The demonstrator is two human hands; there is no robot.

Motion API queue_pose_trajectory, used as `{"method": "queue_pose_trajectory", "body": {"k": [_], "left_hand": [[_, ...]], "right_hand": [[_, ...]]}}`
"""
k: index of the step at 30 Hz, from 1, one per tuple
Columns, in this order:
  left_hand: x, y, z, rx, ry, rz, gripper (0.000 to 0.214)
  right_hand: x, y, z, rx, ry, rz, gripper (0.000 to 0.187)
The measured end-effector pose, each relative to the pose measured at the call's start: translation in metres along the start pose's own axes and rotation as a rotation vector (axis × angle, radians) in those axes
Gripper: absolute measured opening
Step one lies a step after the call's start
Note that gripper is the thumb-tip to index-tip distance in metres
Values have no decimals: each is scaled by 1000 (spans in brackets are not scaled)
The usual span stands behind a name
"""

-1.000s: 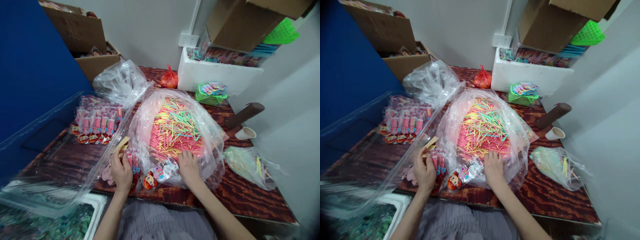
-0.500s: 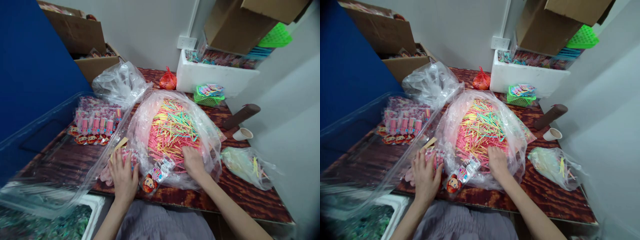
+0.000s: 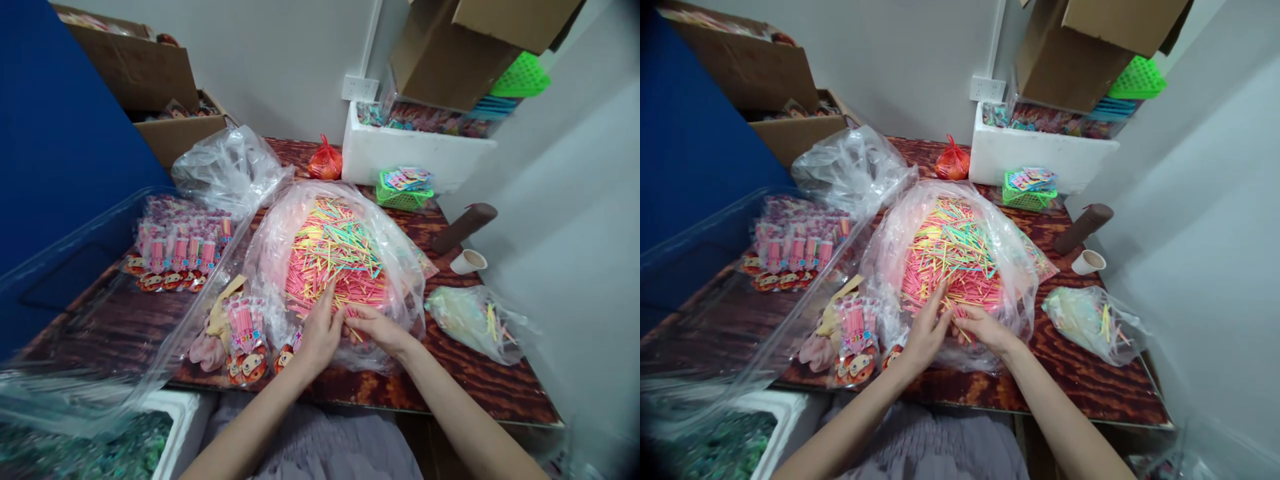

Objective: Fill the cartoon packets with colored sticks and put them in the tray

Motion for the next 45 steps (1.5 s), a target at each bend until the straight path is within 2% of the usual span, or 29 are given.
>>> {"method": "queue_pose_trajectory", "body": {"k": [2,5,8,10,14,17,19,23,25,27,29,31,33,35,37,39,42,45], "left_hand": [[0,-4,7,-75,-78,9,44],[2,-2,11,-138,-203,70,44],[5,2,8,-170,-223,138,56],[7,5,4,-155,-205,147,62],[9,12,-4,-76,-208,83,54],[17,19,0,-73,-244,85,51],[26,24,10,-149,-320,142,56],[36,31,30,-447,-506,228,67],[34,34,28,-481,-525,219,65],[28,40,17,-394,-498,205,59],[17,47,1,-207,-466,158,48],[1,54,-15,21,-481,49,38],[-16,57,-22,152,-557,-78,40],[-32,57,-22,175,-637,-155,51],[-44,56,-18,177,-643,-145,55],[-51,56,-15,213,-570,-95,45],[-57,59,-17,266,-433,-62,16],[-56,62,-20,263,-392,-23,12]], "right_hand": [[9,-2,-4,51,76,-36,25],[17,-5,-14,207,317,-141,14],[17,-3,-18,380,542,-196,8],[15,3,-15,462,600,-210,11],[17,17,3,564,568,-323,16],[37,25,16,681,453,-390,18],[56,27,22,697,377,-417,21],[87,28,22,663,250,-440,36],[91,29,21,653,249,-415,37],[88,30,22,621,295,-384,33],[80,30,24,593,339,-352,24],[73,27,26,579,351,-338,19],[69,22,26,569,354,-354,20],[69,16,25,565,365,-372,18],[74,11,23,571,380,-373,18],[79,9,21,580,377,-366,18],[81,10,21,582,335,-363,19],[75,14,23,578,326,-372,19]]}}
Point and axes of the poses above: each hand's wrist, its own y-axis away from the middle knuckle, its own z-axis out of the palm, x = y × z, the point moved 2 cm from there along -y, towards the middle knuckle, and after that the axes turned 14 degrees about -x, right-handed, at the moved point
